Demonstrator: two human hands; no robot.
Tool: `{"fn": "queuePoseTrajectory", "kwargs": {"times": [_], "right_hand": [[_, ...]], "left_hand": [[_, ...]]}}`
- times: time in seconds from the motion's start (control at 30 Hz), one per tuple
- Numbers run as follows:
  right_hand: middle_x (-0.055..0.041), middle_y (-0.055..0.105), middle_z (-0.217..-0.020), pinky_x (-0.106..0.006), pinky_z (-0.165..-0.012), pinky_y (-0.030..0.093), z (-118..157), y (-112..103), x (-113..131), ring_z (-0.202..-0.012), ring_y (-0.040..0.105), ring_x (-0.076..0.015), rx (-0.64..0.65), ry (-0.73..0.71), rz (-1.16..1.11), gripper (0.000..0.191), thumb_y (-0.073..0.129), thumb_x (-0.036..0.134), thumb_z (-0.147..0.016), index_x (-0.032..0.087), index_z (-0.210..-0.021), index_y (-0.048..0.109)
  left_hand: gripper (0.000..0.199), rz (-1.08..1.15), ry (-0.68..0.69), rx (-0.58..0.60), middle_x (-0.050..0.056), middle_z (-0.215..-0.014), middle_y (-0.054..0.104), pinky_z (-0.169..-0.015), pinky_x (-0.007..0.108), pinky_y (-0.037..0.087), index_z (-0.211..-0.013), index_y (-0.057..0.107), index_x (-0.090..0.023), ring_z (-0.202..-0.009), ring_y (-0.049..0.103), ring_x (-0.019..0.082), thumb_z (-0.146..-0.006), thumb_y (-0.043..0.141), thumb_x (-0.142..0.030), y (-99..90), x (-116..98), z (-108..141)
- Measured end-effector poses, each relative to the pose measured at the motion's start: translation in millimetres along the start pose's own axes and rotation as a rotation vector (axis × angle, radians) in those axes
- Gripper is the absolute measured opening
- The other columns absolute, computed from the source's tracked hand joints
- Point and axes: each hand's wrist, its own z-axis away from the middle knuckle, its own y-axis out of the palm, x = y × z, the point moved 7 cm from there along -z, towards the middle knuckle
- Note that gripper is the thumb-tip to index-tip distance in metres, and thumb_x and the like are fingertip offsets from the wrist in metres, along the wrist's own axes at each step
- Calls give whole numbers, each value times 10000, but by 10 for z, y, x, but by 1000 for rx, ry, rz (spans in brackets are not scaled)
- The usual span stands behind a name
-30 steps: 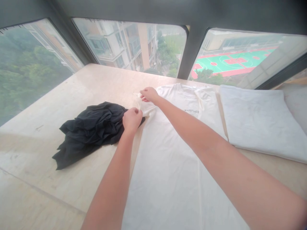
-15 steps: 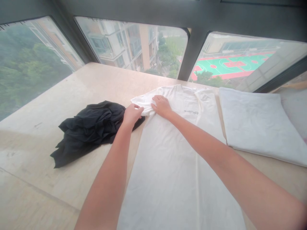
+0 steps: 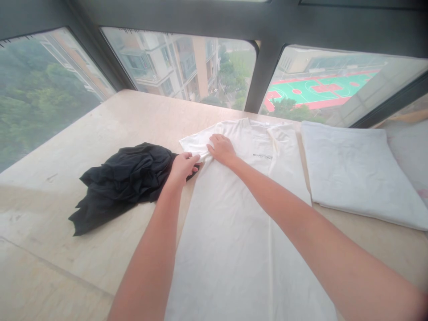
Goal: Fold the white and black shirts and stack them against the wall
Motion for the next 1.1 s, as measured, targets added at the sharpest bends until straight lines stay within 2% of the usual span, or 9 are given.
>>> {"fn": "queuePoseTrajectory", "kwargs": {"times": [0.37, 0.47, 0.57, 0.7, 0.77, 0.87, 0.93, 1.03, 1.1], "right_hand": [[-155, 592, -1292, -467, -1059, 367, -158, -58, 11, -1238, 478, -304, 25, 139, -10, 352, 437, 347, -976, 144, -1183, 636], [-151, 604, -1269, -454, -1019, 411, -461, -37, 240, -1217, 502, -304, 79, 84, -9, 323, 471, 196, -926, 155, -1202, 635], [-120, 652, -1200, -375, -946, 469, -747, 134, 567, -1108, 590, -251, 262, -27, -58, 351, 528, 102, -861, 186, -1185, 635], [-104, 707, -910, -307, -791, 505, -966, 302, 749, -879, 653, -220, 388, 1, -67, 91, 673, 174, -796, 136, -879, 671], [-88, 667, -710, -283, -741, 499, -1017, 275, 730, -783, 657, -207, 385, 14, -74, 131, 669, 191, -801, 119, -699, 632], [-50, 592, -560, -256, -694, 492, -1019, 37, 580, -636, 636, -156, 325, 37, -133, 347, 531, 251, -917, 138, -590, 561], [-32, 595, -568, -243, -656, 495, -957, -276, 379, -574, 617, -127, 186, 113, -288, 400, 470, 334, -965, 157, -613, 535], [-14, 607, -608, -225, -602, 499, -690, -728, -41, -567, 613, -117, -11, 257, -583, 312, 578, 366, -908, 171, -668, 532], [-9, 613, -641, -214, -606, 507, -433, -881, -338, -597, 613, -111, -34, 316, -704, 247, 605, 329, -881, 172, -697, 556]], "left_hand": [[186, -56, 74, -91, 7, -598, 588, -474, 215, 363, -680, 587, -176, -618, 654, 174, -708, 639, -352, -45, 39, 45], [242, -88, 113, -81, 0, -627, 599, -506, 222, 386, -698, 588, -185, -622, 647, 161, -740, 643, -417, -28, 11, 89], [252, -114, 149, -66, -16, -649, 584, -516, 224, 387, -713, 566, -199, -619, 638, 150, -757, 635, -438, -10, 25, 100], [260, -148, 179, -60, -36, -593, 509, -506, 232, 349, -669, 506, -210, -593, 619, 155, -753, 637, -419, -3, 91, 62], [250, -205, 193, -76, -33, -588, 507, -529, 244, 356, -669, 503, -213, -607, 611, 163, -764, 627, -408, -13, 90, 52], [200, -405, 239, -188, -11, -658, 580, -619, 276, 395, -718, 542, -217, -684, 599, 181, -784, 620, -388, -43, -32, 108], [134, -533, 287, -276, 4, -745, 633, -669, 296, 402, -794, 569, -226, -730, 592, 191, -799, 614, -351, -23, -176, 201], [56, -684, 438, -365, 40, -863, 661, -683, 314, 394, -894, 570, -237, -815, 592, 216, -847, 541, -229, 130, -411, 398], [127, -817, 595, -360, 74, -905, 651, -703, 333, 396, -907, 568, -226, -899, 582, 243, -861, 480, -146, 323, -514, 536]]}}
